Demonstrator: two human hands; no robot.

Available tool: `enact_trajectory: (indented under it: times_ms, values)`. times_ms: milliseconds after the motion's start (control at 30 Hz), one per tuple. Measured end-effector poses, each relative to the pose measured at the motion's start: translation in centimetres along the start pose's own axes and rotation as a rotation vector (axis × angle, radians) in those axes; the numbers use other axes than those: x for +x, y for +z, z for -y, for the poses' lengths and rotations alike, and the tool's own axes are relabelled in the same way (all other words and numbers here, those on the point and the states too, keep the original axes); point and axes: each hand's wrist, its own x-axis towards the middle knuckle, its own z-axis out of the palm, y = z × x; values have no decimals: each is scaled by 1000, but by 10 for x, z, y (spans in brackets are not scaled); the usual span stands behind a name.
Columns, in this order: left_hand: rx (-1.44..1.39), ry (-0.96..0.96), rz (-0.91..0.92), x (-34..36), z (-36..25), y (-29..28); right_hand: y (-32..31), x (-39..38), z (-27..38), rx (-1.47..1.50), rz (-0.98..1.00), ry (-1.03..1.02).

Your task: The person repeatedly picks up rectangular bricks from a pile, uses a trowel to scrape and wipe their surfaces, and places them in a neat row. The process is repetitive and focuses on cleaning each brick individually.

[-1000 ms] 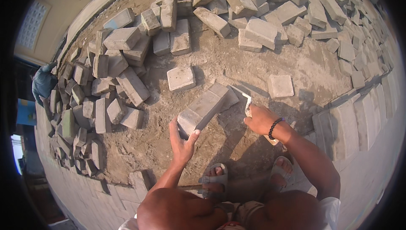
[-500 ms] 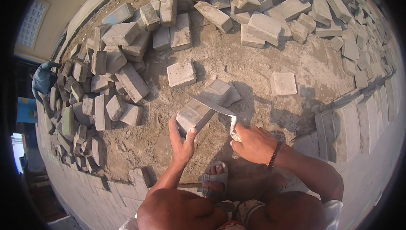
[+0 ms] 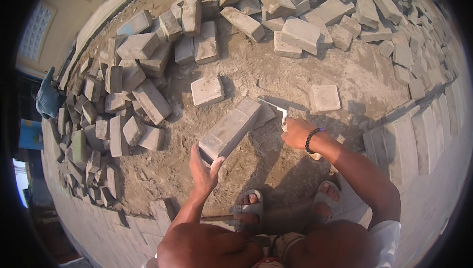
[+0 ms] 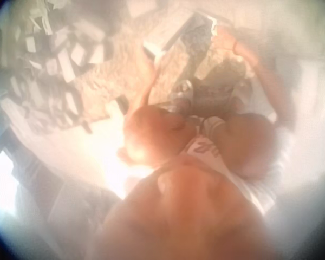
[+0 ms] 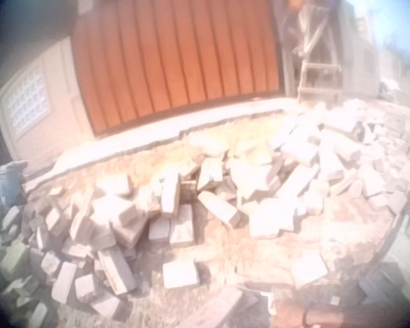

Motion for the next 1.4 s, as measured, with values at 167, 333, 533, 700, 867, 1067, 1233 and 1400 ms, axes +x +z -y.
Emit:
enact_trajectory:
  times_ms: [167, 333, 533, 700, 867, 1067, 1233, 1400]
  values:
    - [-38, 13, -4, -18, 13, -8, 4, -59, 62, 113, 13, -185]
    - [-66, 73, 7, -30, 27, -1, 32, -72, 58, -63, 80, -253]
    - [19, -40, 110, -44, 46, -9, -1, -22, -2, 137, -123, 11]
    - [64, -138, 185, -62, 100, 0, 9, -36, -2, 554, -19, -32]
    - [135, -146, 239, -62, 124, 9, 12, -51, 18, 596, 19, 13]
    - [173, -125, 224, -64, 120, 7, 27, -43, 41, 348, 101, -112]
    - [198, -124, 221, -61, 112, 10, 62, 7, -14, 254, 115, -64]
    - [321, -155, 315, -50, 93, -1, 21, -17, 43, 312, 136, -124]
